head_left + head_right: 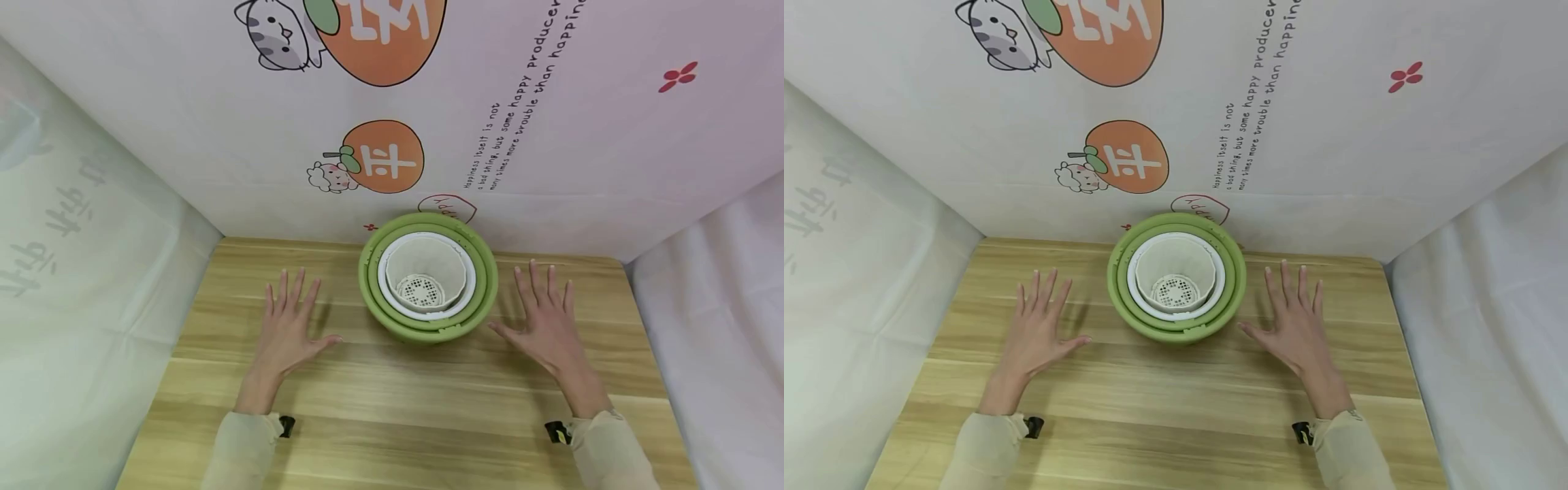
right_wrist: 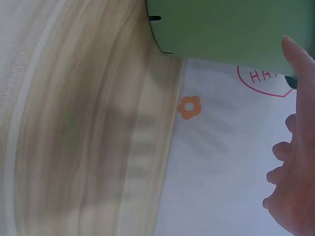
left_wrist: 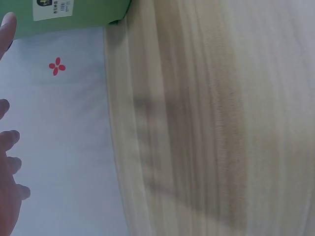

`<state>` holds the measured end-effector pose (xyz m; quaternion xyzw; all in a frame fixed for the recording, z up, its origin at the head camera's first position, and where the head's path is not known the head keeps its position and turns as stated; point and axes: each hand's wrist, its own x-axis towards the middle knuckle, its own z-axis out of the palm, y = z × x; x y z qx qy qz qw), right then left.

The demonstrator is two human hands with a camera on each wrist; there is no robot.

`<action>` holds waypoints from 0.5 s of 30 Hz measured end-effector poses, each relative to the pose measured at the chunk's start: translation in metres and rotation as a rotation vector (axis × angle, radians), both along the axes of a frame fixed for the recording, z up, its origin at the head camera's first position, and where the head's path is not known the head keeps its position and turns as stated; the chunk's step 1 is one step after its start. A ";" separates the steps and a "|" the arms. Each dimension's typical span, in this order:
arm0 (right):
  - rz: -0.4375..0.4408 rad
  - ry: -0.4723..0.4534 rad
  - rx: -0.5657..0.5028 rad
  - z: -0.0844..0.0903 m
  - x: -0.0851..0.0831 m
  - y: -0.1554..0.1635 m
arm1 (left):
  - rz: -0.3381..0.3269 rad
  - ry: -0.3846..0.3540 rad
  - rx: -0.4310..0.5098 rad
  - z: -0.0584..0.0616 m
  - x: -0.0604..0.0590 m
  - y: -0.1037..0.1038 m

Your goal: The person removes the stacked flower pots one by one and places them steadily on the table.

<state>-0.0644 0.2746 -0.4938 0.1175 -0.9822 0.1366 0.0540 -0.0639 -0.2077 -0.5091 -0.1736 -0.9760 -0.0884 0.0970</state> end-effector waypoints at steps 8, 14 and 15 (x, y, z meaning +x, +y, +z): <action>0.028 0.025 -0.003 0.010 -0.001 -0.001 | -0.017 0.024 0.030 0.006 -0.003 0.000; 0.099 0.072 -0.021 0.024 -0.001 -0.002 | -0.055 0.050 0.060 0.013 -0.006 0.004; 0.116 0.086 -0.023 0.026 -0.002 -0.003 | -0.069 0.061 0.066 0.015 -0.006 0.005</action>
